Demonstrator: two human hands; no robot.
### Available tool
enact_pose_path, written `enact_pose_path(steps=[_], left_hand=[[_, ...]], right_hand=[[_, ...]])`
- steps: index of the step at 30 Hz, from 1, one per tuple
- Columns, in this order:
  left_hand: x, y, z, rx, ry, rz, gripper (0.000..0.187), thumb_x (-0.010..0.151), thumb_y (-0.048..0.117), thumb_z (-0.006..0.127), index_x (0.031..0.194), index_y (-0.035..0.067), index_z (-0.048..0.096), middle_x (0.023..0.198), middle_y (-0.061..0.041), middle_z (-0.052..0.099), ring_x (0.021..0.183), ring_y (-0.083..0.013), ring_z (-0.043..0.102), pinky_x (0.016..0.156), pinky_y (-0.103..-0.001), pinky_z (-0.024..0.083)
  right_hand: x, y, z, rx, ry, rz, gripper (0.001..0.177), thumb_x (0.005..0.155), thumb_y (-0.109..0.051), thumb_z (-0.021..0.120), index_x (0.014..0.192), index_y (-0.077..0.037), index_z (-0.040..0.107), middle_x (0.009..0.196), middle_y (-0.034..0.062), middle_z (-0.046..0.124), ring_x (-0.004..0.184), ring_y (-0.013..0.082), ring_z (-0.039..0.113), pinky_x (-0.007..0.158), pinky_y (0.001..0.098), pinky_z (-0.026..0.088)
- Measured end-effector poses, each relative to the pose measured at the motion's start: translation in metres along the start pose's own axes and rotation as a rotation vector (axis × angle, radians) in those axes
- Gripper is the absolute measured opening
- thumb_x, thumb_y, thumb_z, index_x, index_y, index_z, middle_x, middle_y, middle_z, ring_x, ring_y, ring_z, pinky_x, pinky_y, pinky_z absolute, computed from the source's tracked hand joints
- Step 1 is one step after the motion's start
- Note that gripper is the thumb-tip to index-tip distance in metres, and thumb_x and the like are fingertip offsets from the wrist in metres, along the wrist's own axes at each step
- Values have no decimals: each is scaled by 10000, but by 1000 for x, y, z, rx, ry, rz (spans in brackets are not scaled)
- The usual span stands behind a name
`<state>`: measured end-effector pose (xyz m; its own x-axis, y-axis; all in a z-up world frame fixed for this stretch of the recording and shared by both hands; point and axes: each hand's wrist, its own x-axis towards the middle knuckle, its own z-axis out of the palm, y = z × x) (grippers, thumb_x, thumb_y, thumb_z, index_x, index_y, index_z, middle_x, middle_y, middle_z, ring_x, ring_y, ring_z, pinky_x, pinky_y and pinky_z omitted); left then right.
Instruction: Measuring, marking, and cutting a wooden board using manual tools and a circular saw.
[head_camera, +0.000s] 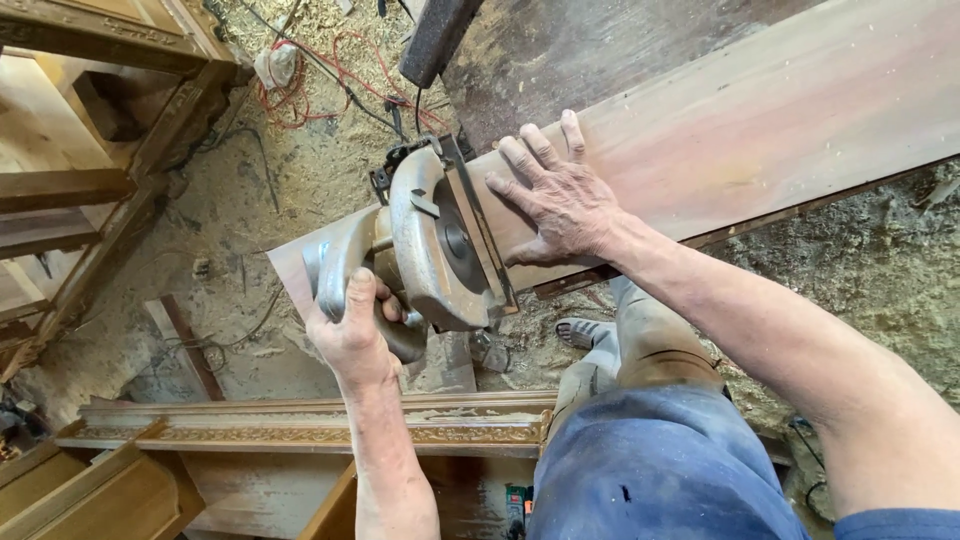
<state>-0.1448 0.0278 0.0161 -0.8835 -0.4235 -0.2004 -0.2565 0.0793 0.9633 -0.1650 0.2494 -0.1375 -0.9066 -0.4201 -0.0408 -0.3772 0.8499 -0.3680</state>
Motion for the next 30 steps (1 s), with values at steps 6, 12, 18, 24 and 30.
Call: enact_pose_path(steps=[6, 12, 18, 24, 30], left_hand=[[41, 3, 2, 74, -27, -21, 377, 939, 245, 748, 676, 3, 626, 439, -137, 471, 347, -184, 513, 354, -317, 471], [-26, 0, -82, 25, -4, -92, 311, 854, 191, 758, 1065, -24, 683, 793, -51, 685, 554, -128, 622, 444, -244, 530], [-98, -98, -168, -52, 336, -434, 206, 818, 29, 725, 1017, -26, 735, 592, -133, 610, 449, -181, 571, 398, -290, 448], [-97, -295, -181, -114, 479, -738, 127, 762, -31, 679, 852, 47, 634, 558, -80, 562, 377, -151, 489, 318, -316, 364], [-58, -562, -190, -463, 702, -932, 316, 659, -90, 644, 889, 90, 524, 605, -118, 585, 478, -217, 592, 397, -343, 441]], right_hand=[[6, 3, 2, 8, -61, 39, 1064, 629, -822, 730, 1524, -316, 455, 1602, 136, 373, 1523, 387, 258, 1226, 734, -18], [0, 4, 10, 16, 9, -25, 1001, 748, -890, 522, 1505, -238, 455, 1636, 191, 316, 1511, 455, 238, 1187, 752, 6], [7, -5, 3, -153, 41, -45, 965, 828, -876, 400, 1536, -225, 474, 1632, 250, 353, 1450, 489, 340, 1139, 745, 167], [12, -32, -8, -4, 2, -31, 954, 915, -845, 260, 1557, -160, 427, 1616, 282, 315, 1449, 559, 297, 1132, 804, 90], [18, -44, 9, -120, -43, 7, 1001, 874, -808, 309, 1514, -63, 499, 1613, 300, 361, 1464, 552, 310, 1188, 716, 141]])
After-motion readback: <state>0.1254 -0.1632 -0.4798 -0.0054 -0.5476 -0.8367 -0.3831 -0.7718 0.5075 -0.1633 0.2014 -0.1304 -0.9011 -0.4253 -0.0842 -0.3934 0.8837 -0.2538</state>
